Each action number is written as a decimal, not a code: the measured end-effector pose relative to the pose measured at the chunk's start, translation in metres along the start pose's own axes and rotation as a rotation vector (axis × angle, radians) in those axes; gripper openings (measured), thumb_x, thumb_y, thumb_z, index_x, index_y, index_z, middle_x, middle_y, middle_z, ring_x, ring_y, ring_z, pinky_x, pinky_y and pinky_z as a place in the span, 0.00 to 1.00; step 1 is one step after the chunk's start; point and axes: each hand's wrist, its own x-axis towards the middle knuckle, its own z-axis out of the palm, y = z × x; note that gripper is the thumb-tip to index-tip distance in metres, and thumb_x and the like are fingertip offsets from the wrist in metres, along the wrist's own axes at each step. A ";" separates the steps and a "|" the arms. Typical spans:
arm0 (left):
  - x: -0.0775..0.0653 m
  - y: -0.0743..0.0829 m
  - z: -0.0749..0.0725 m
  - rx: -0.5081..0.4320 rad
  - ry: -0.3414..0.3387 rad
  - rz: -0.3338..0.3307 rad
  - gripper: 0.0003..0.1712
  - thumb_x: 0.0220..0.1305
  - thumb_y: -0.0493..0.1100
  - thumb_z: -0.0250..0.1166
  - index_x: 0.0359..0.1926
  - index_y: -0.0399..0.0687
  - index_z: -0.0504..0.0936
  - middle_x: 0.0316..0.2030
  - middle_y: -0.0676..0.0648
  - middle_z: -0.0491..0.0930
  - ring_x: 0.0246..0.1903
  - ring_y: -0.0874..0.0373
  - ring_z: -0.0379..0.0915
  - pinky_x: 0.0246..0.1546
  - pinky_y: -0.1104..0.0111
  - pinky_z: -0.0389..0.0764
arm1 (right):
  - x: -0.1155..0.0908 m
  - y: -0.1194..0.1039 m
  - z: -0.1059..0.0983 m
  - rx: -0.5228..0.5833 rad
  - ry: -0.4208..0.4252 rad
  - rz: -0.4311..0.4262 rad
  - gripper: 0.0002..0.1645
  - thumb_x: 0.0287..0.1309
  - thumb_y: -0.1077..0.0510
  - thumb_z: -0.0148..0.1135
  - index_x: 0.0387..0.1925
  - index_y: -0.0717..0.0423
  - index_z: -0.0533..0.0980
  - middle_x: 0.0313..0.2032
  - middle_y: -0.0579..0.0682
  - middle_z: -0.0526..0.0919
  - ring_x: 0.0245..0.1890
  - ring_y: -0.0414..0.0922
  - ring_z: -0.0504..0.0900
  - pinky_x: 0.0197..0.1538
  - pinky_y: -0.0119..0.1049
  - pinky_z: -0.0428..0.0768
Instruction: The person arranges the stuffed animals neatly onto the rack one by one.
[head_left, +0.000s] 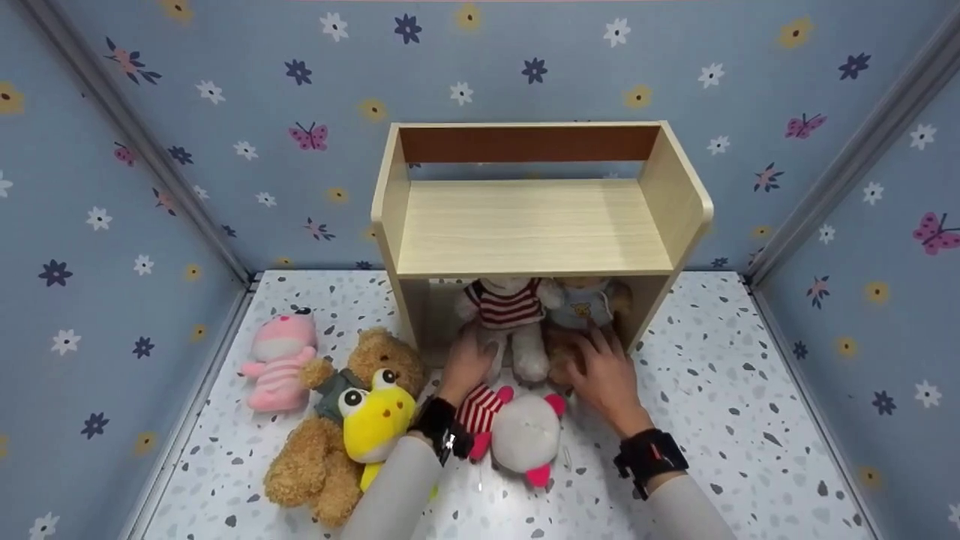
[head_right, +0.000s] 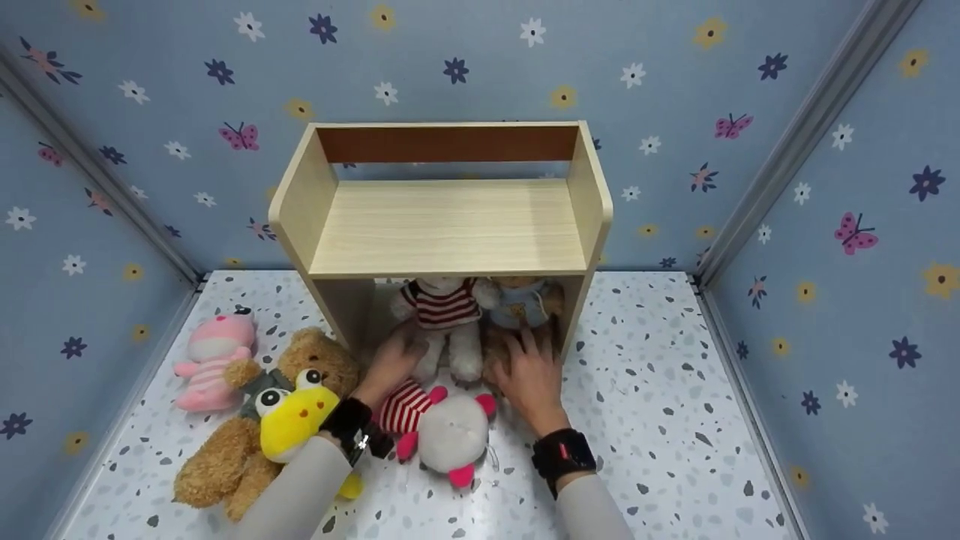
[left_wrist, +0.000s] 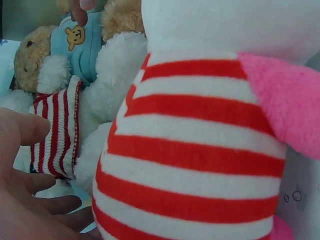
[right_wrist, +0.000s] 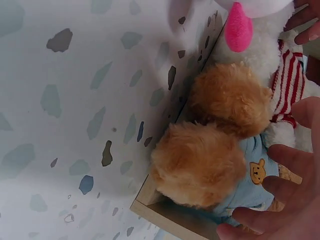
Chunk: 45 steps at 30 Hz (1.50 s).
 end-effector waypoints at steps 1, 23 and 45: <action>-0.002 0.000 -0.001 -0.005 0.001 -0.004 0.32 0.73 0.36 0.62 0.73 0.28 0.65 0.68 0.27 0.68 0.68 0.33 0.65 0.68 0.44 0.68 | -0.001 0.000 0.000 0.000 0.010 -0.007 0.26 0.58 0.54 0.72 0.57 0.59 0.82 0.65 0.65 0.76 0.63 0.70 0.74 0.53 0.64 0.80; -0.044 0.015 -0.045 0.044 0.007 -0.036 0.31 0.74 0.42 0.62 0.73 0.39 0.68 0.70 0.34 0.68 0.69 0.38 0.65 0.70 0.45 0.66 | -0.021 0.001 -0.021 0.128 0.058 -0.020 0.26 0.61 0.59 0.70 0.59 0.66 0.80 0.62 0.66 0.79 0.61 0.66 0.77 0.61 0.61 0.76; -0.061 0.001 -0.146 0.108 0.125 -0.043 0.28 0.75 0.43 0.61 0.71 0.34 0.71 0.68 0.33 0.71 0.67 0.38 0.68 0.68 0.44 0.68 | -0.032 0.000 -0.041 0.198 0.089 0.081 0.27 0.63 0.62 0.70 0.63 0.63 0.77 0.61 0.65 0.80 0.57 0.63 0.81 0.57 0.59 0.79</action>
